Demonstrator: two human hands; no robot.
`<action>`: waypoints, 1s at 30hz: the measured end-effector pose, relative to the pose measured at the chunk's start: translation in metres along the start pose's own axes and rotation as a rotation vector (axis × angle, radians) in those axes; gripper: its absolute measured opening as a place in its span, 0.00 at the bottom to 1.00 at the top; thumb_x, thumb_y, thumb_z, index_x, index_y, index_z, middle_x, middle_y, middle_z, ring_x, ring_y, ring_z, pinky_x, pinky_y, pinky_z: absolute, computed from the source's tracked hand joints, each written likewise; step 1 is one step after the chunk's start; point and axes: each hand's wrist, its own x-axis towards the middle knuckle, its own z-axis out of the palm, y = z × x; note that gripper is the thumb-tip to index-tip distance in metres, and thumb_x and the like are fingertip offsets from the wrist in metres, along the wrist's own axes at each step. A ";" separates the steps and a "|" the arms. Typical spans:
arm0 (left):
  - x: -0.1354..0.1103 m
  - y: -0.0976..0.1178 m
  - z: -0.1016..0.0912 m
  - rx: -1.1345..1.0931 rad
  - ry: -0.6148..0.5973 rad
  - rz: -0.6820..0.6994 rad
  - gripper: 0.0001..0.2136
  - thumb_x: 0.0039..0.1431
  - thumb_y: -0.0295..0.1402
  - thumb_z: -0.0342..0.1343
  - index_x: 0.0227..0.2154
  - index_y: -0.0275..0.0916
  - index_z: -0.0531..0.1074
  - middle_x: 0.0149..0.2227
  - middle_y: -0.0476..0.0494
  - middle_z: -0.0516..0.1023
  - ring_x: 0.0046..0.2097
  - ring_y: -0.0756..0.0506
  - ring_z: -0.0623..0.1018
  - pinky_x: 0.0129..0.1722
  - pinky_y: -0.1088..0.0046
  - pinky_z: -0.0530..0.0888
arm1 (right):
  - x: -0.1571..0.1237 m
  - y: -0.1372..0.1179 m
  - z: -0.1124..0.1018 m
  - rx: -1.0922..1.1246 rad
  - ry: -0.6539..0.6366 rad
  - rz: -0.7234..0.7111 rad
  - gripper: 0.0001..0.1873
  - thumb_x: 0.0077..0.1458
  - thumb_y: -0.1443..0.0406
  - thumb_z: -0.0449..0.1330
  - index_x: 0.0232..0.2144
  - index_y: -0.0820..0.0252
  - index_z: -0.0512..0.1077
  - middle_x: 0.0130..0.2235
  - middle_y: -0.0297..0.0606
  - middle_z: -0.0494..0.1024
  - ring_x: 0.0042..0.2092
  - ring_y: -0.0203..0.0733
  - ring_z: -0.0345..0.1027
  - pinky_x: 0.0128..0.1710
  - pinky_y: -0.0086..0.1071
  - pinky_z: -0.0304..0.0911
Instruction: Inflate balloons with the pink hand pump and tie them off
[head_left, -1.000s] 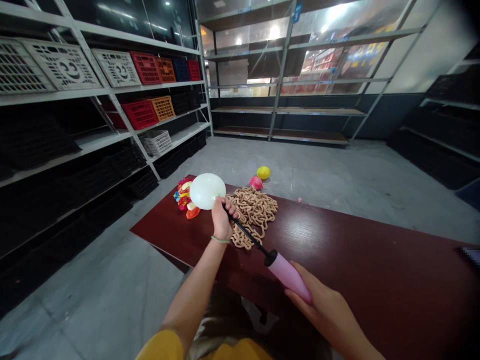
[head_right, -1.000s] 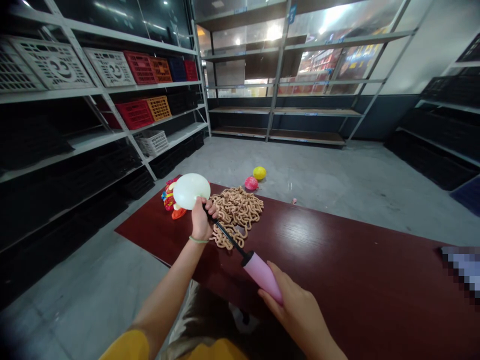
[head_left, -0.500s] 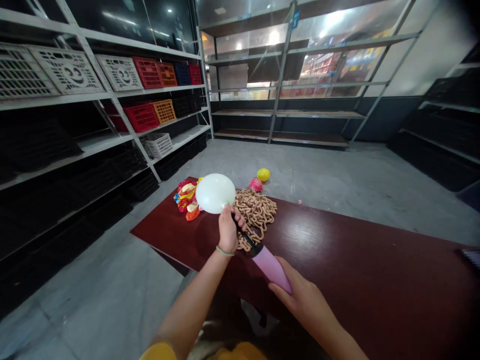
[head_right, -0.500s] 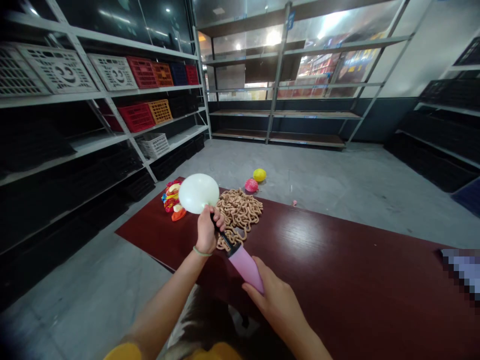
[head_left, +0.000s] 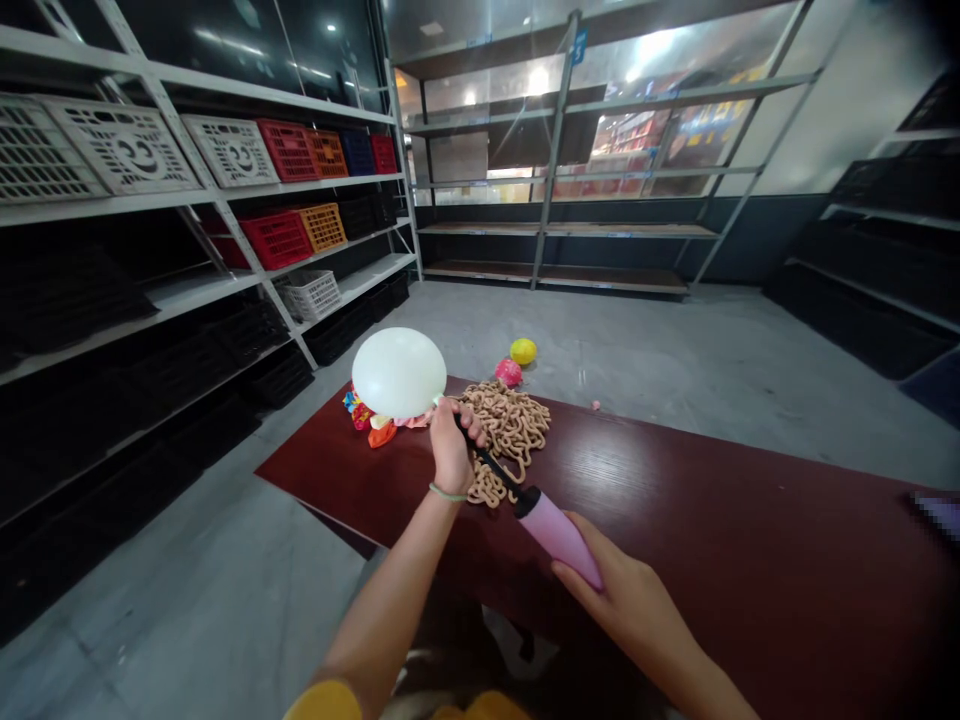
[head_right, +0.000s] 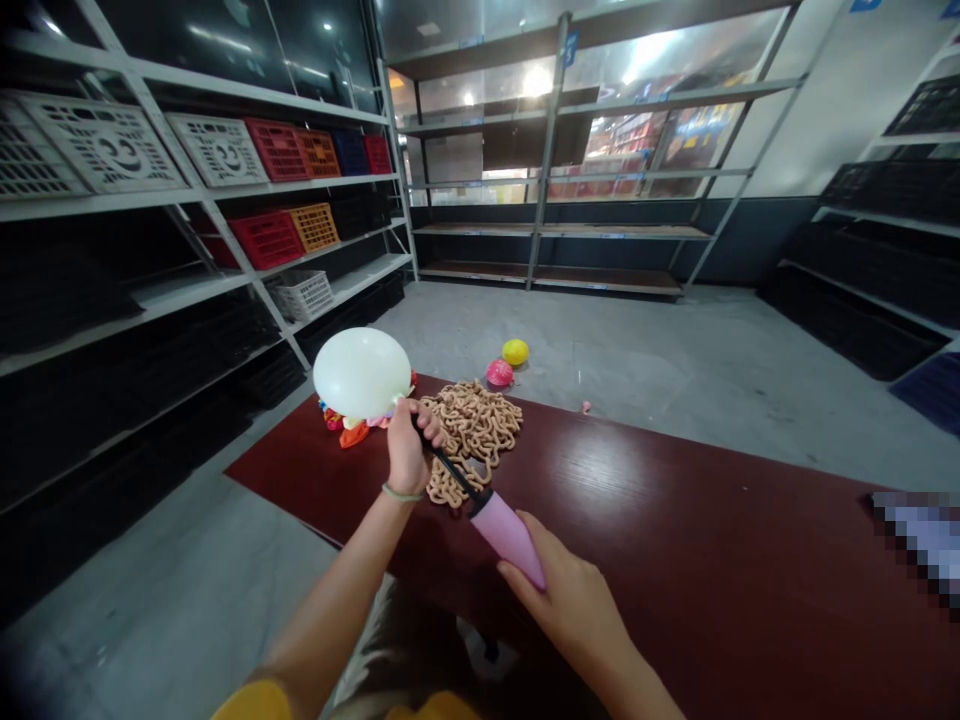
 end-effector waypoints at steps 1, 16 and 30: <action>-0.005 -0.004 0.000 0.013 -0.003 -0.011 0.15 0.64 0.44 0.54 0.29 0.41 0.59 0.21 0.56 0.57 0.18 0.55 0.59 0.15 0.80 0.58 | 0.006 -0.009 0.000 0.022 -0.019 0.013 0.28 0.62 0.52 0.54 0.61 0.53 0.64 0.57 0.42 0.75 0.54 0.55 0.74 0.49 0.41 0.71; 0.009 0.000 -0.015 0.021 0.009 -0.064 0.14 0.66 0.41 0.51 0.28 0.41 0.59 0.20 0.56 0.57 0.18 0.54 0.60 0.15 0.80 0.58 | -0.022 0.021 0.004 -0.015 0.007 -0.078 0.30 0.61 0.52 0.56 0.61 0.57 0.65 0.58 0.43 0.75 0.55 0.53 0.73 0.50 0.40 0.72; -0.018 -0.013 -0.010 0.058 0.007 -0.059 0.17 0.62 0.46 0.54 0.28 0.41 0.58 0.21 0.56 0.57 0.18 0.55 0.60 0.14 0.80 0.59 | 0.019 -0.035 0.003 0.093 -0.112 0.041 0.25 0.62 0.52 0.53 0.59 0.51 0.64 0.53 0.39 0.79 0.50 0.55 0.77 0.42 0.40 0.71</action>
